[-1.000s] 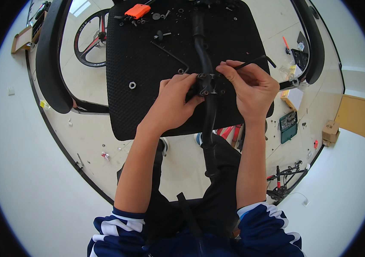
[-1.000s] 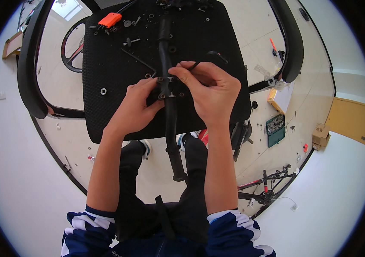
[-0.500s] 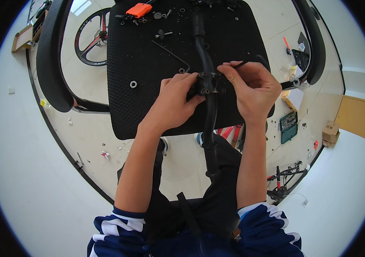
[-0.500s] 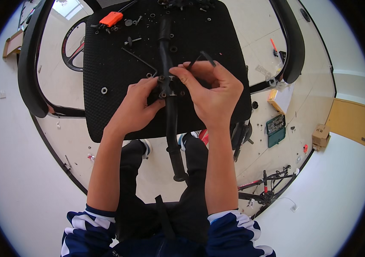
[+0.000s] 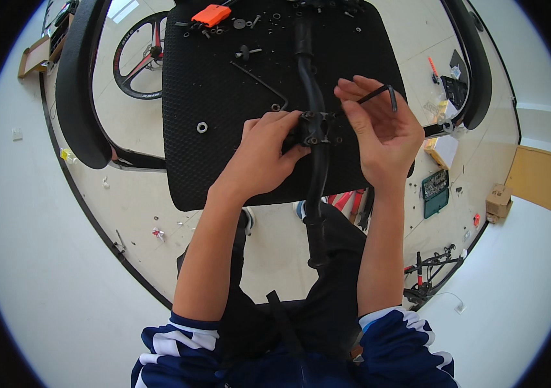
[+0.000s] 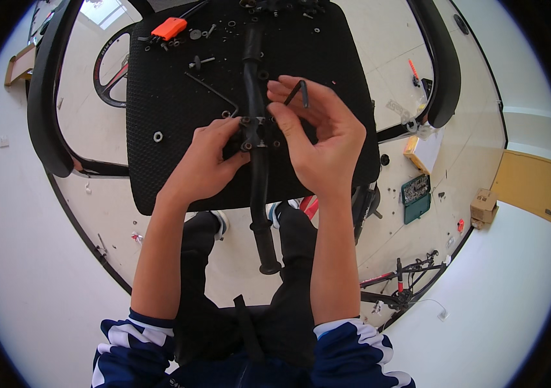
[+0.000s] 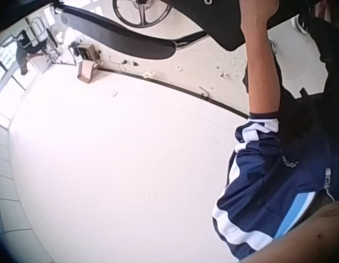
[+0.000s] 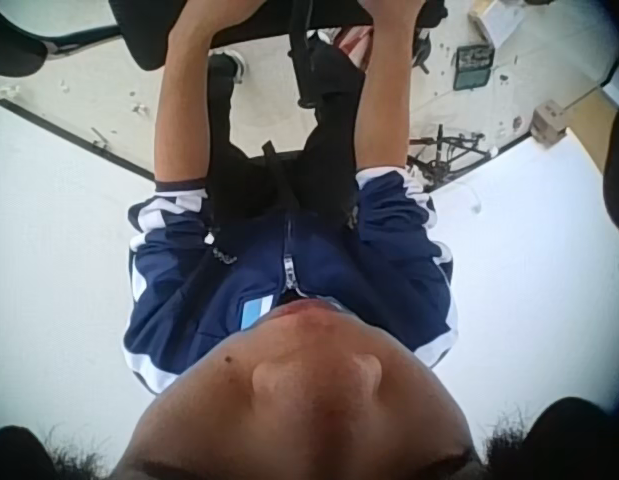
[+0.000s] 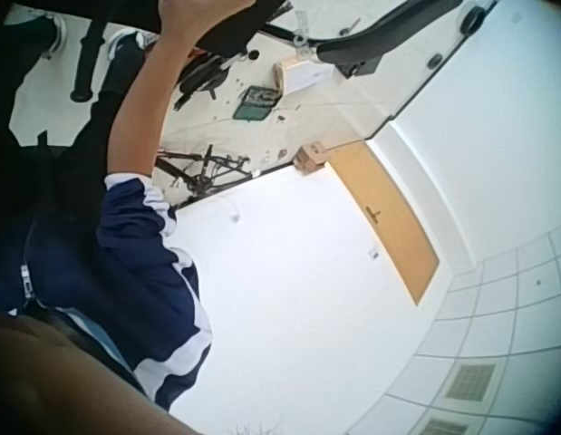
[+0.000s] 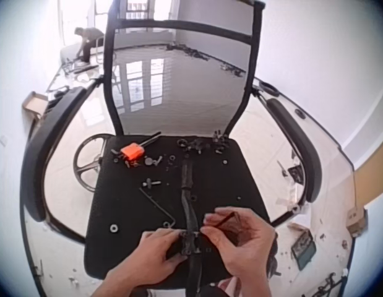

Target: The person assembles a bicycle handlebar by attaching a stem clamp and tightening it with an Allen key. They insert bolts, align the clamp, and secure the handlebar to the stem on a workbench.

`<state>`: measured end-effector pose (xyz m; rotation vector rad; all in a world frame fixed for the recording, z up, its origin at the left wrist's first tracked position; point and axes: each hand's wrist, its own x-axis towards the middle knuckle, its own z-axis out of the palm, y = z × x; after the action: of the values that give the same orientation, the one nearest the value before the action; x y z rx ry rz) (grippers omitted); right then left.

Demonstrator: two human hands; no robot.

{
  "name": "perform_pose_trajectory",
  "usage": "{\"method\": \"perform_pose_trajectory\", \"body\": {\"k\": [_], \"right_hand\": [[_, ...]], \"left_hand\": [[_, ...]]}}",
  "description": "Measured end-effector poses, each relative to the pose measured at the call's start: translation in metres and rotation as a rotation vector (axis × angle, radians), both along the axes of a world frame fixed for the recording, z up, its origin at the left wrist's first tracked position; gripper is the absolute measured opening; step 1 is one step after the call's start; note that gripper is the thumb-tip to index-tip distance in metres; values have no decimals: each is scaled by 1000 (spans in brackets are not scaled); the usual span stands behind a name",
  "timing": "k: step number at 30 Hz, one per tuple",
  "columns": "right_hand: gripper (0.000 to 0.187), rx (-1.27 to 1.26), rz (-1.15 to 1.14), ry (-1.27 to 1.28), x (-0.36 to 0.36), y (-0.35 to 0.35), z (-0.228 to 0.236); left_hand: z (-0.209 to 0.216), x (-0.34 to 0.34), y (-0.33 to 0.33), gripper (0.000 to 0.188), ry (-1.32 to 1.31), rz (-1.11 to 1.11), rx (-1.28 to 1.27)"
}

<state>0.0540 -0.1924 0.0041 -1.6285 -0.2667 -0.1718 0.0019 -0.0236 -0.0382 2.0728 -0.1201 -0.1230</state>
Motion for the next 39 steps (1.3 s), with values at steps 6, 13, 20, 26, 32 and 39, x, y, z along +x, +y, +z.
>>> {"method": "perform_pose_trajectory", "body": {"k": [6, 13, 20, 26, 32, 39], "right_hand": [[14, -123, -19, 1, -3, -11, -3], [16, 94, -25, -24, -1, 4, 2], [16, -191, -47, 28, -5, -11, 2], [22, 23, 44, -47, -1, -6, -3], [28, -161, 12, -7, -4, -7, 0], [25, -29, 55, 16, -1, -6, -1]], "left_hand": [[3, 2, 2, 34, 71, -20, -8], [1, 0, 0, 37, 5, -1, 5], [5, 0, 1, 31, 44, -25, 38], [9, -1, 0, 29, 72, -13, 21], [1, -1, 1, 38, 14, -21, 36], [0, 1, 1, 34, 9, 0, 9]]}}
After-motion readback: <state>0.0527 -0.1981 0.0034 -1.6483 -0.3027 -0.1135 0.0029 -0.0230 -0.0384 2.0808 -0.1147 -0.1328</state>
